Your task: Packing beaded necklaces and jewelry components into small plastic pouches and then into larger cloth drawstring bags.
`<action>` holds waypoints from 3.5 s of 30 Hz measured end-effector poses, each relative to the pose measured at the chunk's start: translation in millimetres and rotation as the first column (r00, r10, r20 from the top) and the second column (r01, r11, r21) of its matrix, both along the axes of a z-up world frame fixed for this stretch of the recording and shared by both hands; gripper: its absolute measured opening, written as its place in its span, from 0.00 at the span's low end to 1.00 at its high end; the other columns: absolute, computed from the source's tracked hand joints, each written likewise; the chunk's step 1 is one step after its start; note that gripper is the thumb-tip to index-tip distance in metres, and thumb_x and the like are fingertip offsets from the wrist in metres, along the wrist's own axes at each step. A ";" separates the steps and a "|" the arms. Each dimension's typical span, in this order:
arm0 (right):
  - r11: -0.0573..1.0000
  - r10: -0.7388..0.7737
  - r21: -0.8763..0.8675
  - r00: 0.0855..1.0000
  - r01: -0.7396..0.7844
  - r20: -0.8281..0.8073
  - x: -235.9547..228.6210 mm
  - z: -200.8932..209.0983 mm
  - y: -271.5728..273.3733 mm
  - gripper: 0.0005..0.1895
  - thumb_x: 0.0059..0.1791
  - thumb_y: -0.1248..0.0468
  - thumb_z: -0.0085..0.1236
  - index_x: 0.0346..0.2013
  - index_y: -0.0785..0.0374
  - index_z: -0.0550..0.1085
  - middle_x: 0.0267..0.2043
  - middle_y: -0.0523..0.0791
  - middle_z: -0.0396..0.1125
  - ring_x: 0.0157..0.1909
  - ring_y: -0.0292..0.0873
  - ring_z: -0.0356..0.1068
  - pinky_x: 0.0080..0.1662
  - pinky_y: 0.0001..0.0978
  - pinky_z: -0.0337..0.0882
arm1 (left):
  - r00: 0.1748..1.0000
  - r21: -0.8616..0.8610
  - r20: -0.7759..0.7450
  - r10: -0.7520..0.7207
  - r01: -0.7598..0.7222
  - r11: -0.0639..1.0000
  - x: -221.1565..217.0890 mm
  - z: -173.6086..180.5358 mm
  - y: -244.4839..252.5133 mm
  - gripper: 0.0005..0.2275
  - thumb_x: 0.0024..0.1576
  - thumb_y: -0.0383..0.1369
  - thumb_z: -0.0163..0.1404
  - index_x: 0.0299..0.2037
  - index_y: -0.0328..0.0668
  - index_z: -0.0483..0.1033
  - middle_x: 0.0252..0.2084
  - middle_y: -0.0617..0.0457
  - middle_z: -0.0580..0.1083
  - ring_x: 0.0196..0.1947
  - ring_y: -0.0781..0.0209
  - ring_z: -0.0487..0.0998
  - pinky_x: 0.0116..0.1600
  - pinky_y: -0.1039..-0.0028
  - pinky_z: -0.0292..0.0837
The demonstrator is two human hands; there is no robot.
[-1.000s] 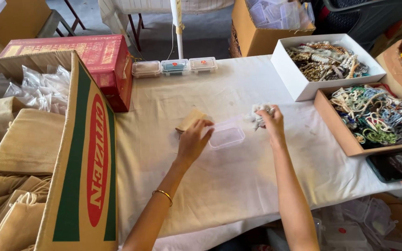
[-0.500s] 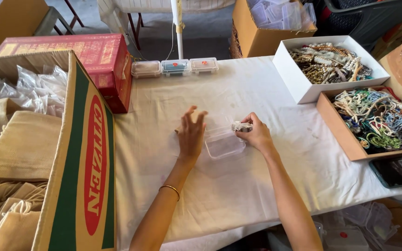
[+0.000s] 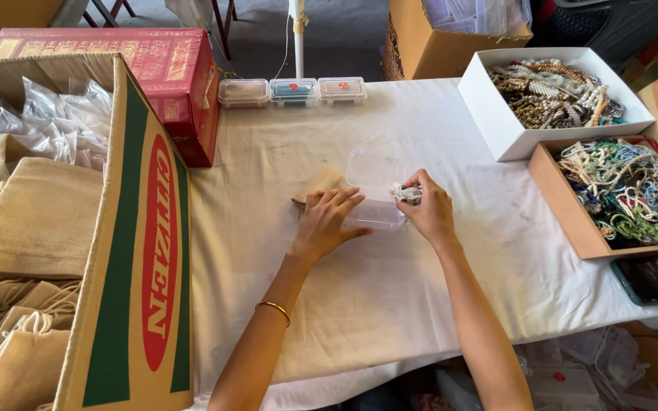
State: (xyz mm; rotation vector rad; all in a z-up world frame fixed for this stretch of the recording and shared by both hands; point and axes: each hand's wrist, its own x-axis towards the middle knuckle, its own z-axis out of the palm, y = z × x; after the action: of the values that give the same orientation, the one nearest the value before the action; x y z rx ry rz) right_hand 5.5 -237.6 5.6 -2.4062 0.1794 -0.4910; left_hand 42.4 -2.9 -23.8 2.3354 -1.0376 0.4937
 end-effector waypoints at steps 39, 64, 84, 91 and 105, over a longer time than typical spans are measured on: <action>0.938 0.322 -0.040 0.910 -0.344 -0.261 18.0 22.8 56.1 0.20 0.40 0.63 0.56 0.47 0.56 0.81 0.27 0.53 0.73 0.27 0.48 0.73 0.36 0.39 0.73 | 0.887 -0.124 -0.463 0.010 -0.076 0.989 9.4 0.3 4.8 0.48 0.39 0.53 0.70 0.70 0.57 0.57 0.61 0.63 0.74 0.68 0.58 0.65 0.75 0.51 0.36; 0.911 0.381 -0.034 0.870 -0.411 -0.313 23.7 8.7 31.9 0.12 0.43 0.59 0.58 0.38 0.57 0.81 0.31 0.49 0.76 0.33 0.48 0.77 0.41 0.38 0.75 | 0.903 -0.108 -0.428 0.031 -0.085 0.990 17.1 3.0 0.7 0.53 0.36 0.57 0.68 0.72 0.54 0.53 0.61 0.64 0.73 0.69 0.61 0.64 0.75 0.53 0.36; 0.884 0.209 -0.401 0.971 -0.239 -0.116 15.5 3.1 56.3 0.08 0.39 0.68 0.58 0.31 0.61 0.82 0.30 0.52 0.74 0.37 0.54 0.75 0.43 0.46 0.73 | 0.860 -0.089 -0.510 0.030 -0.087 0.992 6.6 4.7 5.0 0.50 0.37 0.54 0.68 0.71 0.54 0.54 0.62 0.64 0.73 0.69 0.60 0.66 0.77 0.53 0.33; 0.839 0.441 -0.287 0.887 -0.462 -0.139 11.3 3.4 51.9 0.13 0.43 0.70 0.52 0.38 0.59 0.81 0.41 0.45 0.74 0.45 0.50 0.73 0.45 0.45 0.73 | 0.869 -0.139 -0.494 0.016 -0.097 0.985 7.6 1.4 4.8 0.49 0.37 0.49 0.70 0.70 0.54 0.56 0.61 0.64 0.74 0.67 0.61 0.68 0.76 0.53 0.36; 0.834 0.282 -0.336 0.861 -0.438 -0.424 0.9 40.3 47.3 0.10 0.46 0.60 0.58 0.33 0.62 0.81 0.49 0.42 0.67 0.50 0.45 0.71 0.51 0.38 0.71 | 0.874 -0.134 -0.486 0.027 -0.104 0.986 11.7 -2.1 3.5 0.53 0.36 0.54 0.70 0.72 0.54 0.52 0.61 0.64 0.74 0.69 0.60 0.64 0.76 0.54 0.36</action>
State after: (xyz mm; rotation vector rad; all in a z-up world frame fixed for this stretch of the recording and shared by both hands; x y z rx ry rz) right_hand 6.4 -190.3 45.9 -2.8499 -0.2658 0.1136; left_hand 54.1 0.6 -25.9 2.1926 -0.6555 -0.0001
